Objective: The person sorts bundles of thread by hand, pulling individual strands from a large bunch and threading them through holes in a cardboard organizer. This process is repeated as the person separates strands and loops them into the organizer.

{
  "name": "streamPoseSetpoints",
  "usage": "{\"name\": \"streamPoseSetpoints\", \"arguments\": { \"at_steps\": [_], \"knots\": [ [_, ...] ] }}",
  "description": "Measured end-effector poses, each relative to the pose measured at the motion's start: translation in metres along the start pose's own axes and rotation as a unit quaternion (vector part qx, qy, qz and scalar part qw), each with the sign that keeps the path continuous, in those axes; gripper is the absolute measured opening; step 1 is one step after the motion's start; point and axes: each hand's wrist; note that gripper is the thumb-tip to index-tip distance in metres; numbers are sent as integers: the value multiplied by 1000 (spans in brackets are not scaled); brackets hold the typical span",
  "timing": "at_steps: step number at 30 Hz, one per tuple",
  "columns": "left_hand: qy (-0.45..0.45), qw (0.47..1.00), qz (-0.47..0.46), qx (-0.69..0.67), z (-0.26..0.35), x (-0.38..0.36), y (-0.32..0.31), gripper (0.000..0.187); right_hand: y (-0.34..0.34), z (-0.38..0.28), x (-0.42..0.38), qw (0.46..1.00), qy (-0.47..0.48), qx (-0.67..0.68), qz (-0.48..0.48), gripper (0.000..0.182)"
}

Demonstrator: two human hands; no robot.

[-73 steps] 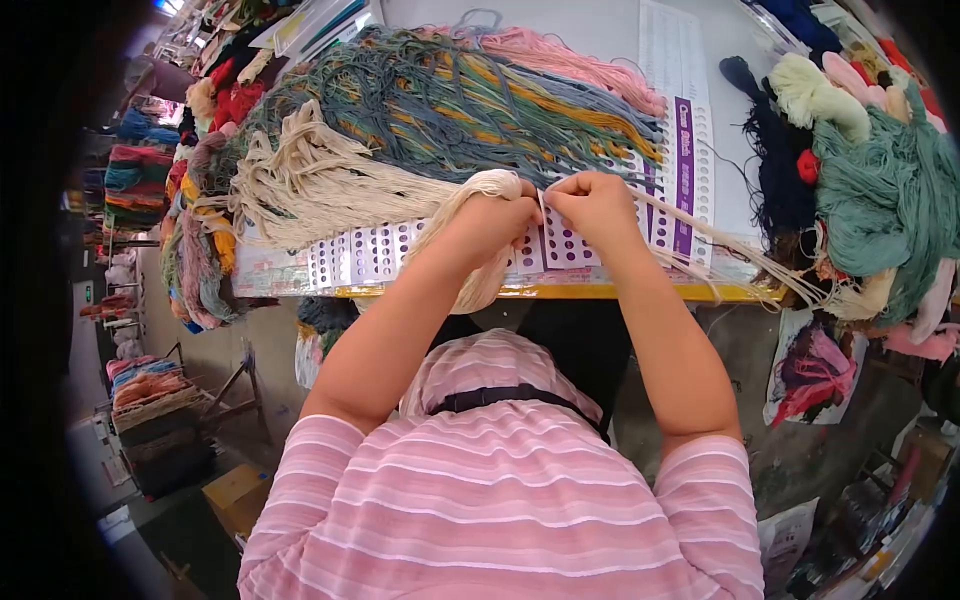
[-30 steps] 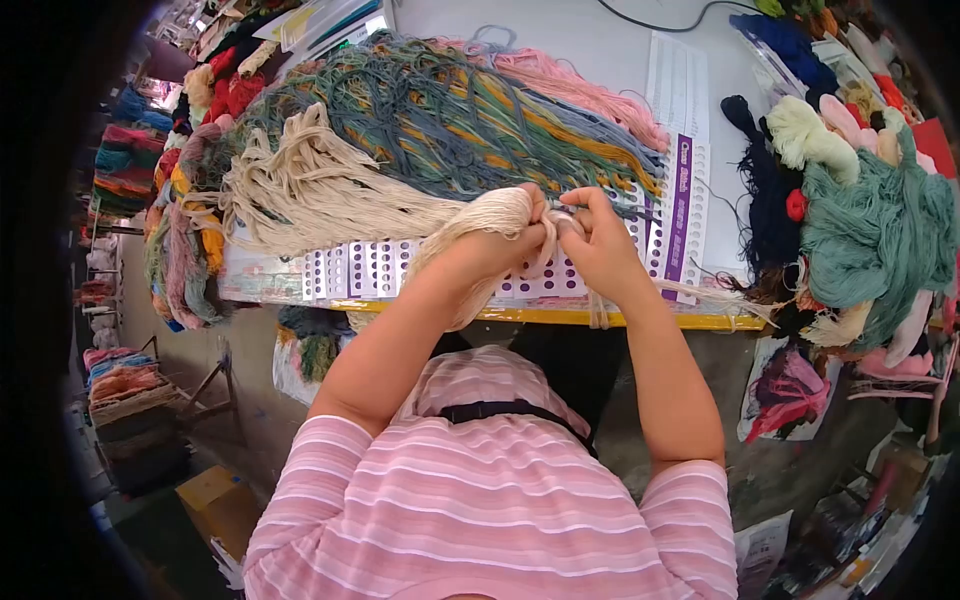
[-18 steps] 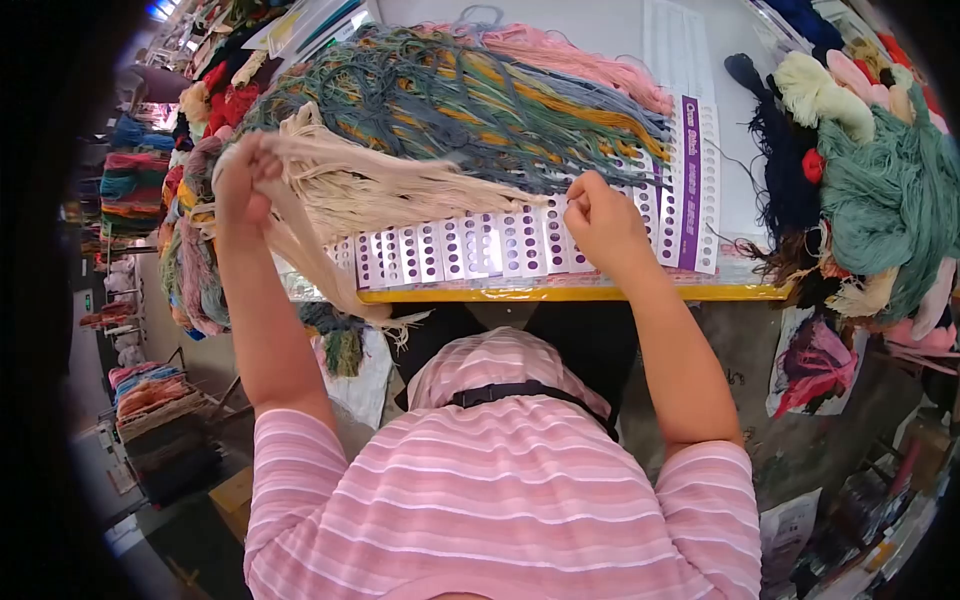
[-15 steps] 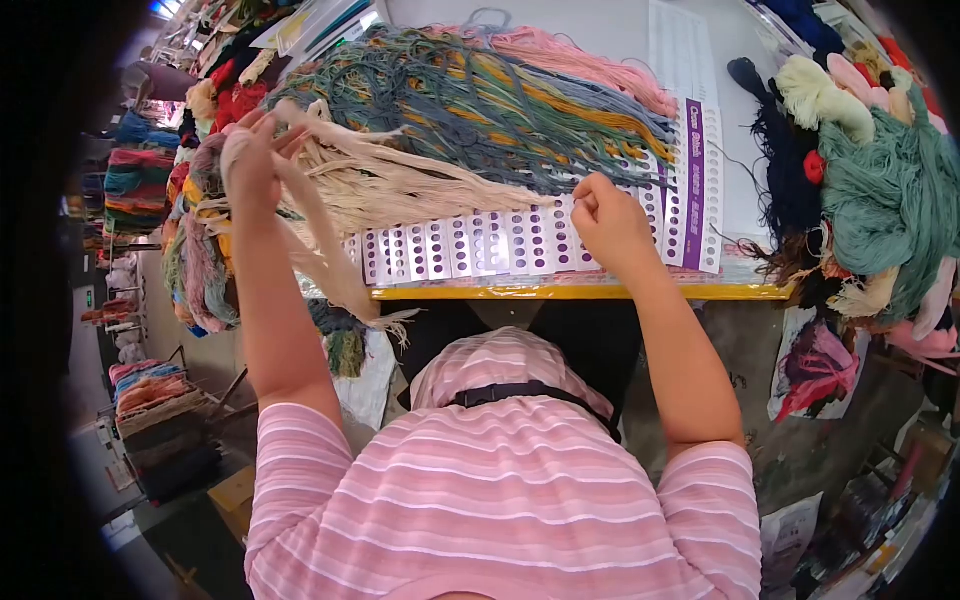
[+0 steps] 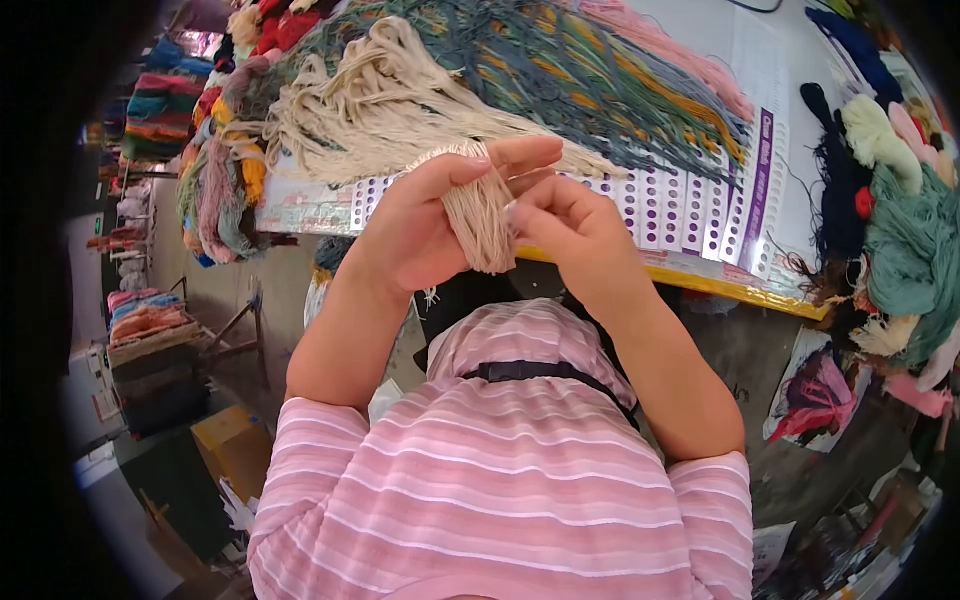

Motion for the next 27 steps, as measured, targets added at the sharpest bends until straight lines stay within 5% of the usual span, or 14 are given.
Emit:
{"name": "streamPoseSetpoints", "arguments": {
  "at_steps": [3, 7, 27],
  "knots": [
    [-8, 999, 20, 32, 3, -9, 12, 48, -4, 7, 3, 993, -11, 116, 2, 7],
    [-25, 978, 89, 188, 8, -24, 21, 45, -12, 4, 1, 994, -10, 112, -5, 9],
    [-82, 987, 46, 126, 21, -48, 28, 43, -48, -11, -4, 1000, 11, 9, 14, 15]
  ]
}}
Point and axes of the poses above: each hand's wrist, its own x-axis towards the middle knuckle, its own y-axis out of the back of the hand, z = x × y, and after that the axes turned 8 degrees about x, right-handed
